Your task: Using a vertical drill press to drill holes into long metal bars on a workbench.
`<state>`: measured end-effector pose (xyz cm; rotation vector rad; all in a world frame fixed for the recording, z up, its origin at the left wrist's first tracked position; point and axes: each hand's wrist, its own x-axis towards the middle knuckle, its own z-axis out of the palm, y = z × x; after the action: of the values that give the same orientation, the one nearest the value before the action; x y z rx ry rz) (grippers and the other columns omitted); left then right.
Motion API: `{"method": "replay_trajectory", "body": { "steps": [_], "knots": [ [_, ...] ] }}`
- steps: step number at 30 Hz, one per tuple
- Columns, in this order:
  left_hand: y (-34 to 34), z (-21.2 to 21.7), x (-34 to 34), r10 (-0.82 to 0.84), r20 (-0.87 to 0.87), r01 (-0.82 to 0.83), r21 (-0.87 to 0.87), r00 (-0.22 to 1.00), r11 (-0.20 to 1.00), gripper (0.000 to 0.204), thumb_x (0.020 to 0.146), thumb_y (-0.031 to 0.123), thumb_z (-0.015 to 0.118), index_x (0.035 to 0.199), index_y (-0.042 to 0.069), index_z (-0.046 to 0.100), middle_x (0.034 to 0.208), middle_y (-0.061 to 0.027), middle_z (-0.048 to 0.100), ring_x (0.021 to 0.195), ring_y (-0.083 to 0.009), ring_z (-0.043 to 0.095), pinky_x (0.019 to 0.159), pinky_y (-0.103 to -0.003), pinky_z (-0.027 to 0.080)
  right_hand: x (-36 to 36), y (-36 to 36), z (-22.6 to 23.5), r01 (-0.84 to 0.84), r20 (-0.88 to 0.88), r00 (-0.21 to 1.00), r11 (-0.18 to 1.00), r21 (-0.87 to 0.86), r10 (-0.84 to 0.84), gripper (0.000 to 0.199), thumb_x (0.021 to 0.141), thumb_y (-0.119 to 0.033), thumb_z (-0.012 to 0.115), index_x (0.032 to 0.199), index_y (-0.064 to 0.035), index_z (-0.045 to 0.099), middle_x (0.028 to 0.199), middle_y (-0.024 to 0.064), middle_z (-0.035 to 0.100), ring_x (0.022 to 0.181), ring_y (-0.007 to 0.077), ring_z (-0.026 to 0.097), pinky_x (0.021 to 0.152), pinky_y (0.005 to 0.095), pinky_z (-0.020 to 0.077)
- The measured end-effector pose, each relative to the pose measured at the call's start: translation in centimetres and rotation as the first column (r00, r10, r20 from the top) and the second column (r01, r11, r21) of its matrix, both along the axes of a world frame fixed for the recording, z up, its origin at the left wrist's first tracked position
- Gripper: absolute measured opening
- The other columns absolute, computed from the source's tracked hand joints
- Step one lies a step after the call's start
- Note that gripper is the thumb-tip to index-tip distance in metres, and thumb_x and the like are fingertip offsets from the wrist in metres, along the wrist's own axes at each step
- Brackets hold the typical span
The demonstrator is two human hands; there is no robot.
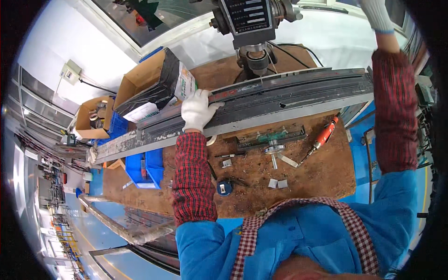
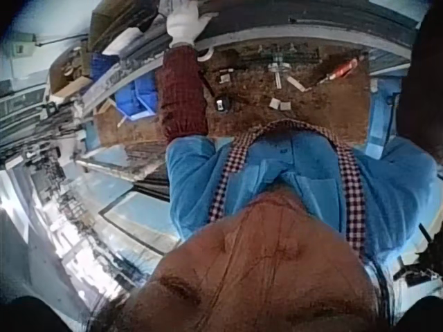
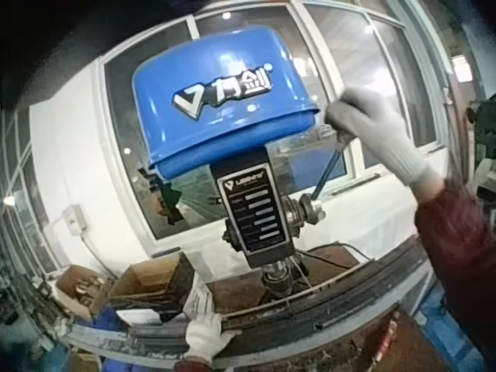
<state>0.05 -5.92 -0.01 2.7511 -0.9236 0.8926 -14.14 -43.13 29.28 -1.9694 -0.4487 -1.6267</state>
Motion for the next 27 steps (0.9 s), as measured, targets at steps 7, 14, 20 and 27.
{"method": "replay_trajectory", "body": {
  "steps": [7,14,20,27],
  "knots": [
    [0.2,-0.1,-0.2,0.029,-0.006,-0.029,0.008,1.0,1.0,0.046,0.078,0.051,0.078,0.095,0.008,0.072,0.088,-0.0086,0.067,0.086,-0.0309,0.066,0.077,-0.041,0.052,-3.6,2.1,-4.9,0.07,0.048,0.996,0.992,0.107,-0.076,0.018,0.099,-0.016,0.06,0.095,-0.0006,0.068,0.078,0.0047,0.065,0.068,0.0143,0.06,0.062,0.0275,0.0487],
    [0.7,-0.6,-0.6,0.036,0.03,-0.037,0.009,0.999,0.999,0.047,0.078,0.053,0.077,0.092,0.009,0.071,0.087,-0.0087,0.067,0.085,-0.0307,0.066,0.076,-0.041,0.052,-5.5,-1.6,-3.3,0.387,-0.259,0.816,0.821,-0.419,-0.517,0.025,0.096,-0.025,0.063,0.094,-0.001,0.07,0.075,0.006,0.066,0.063,0.0175,0.06,0.062,0.0301,0.0482],
    [0.0,0.4,-0.6,0.059,-0.027,-0.059,0.012,0.998,0.998,0.047,0.078,0.054,0.076,0.089,0.009,0.069,0.087,-0.0081,0.067,0.083,-0.0303,0.065,0.074,-0.041,0.052,-3.1,-9.4,1.4,0.275,-0.33,0.593,0.57,-0.775,-0.735,0.03,0.091,-0.03,0.068,0.095,-0.0009,0.071,0.077,0.0094,0.068,0.062,0.0229,0.06,0.062,0.0344,0.0497],
    [0.0,-0.3,0.0,0.012,0.083,-0.008,-0.052,0.996,0.999,0.047,0.078,0.056,0.076,0.088,0.01,0.068,0.085,-0.0075,0.067,0.082,-0.0295,0.065,0.073,-0.042,0.052,-3.3,0.6,5.2,0.145,-0.795,-0.214,0.787,-0.6,-0.567,0.031,0.09,-0.03,0.068,0.102,-0.0012,0.07,0.073,0.0079,0.064,0.054,0.0202,0.053,0.051,0.0325,0.0433]
  ]
}}
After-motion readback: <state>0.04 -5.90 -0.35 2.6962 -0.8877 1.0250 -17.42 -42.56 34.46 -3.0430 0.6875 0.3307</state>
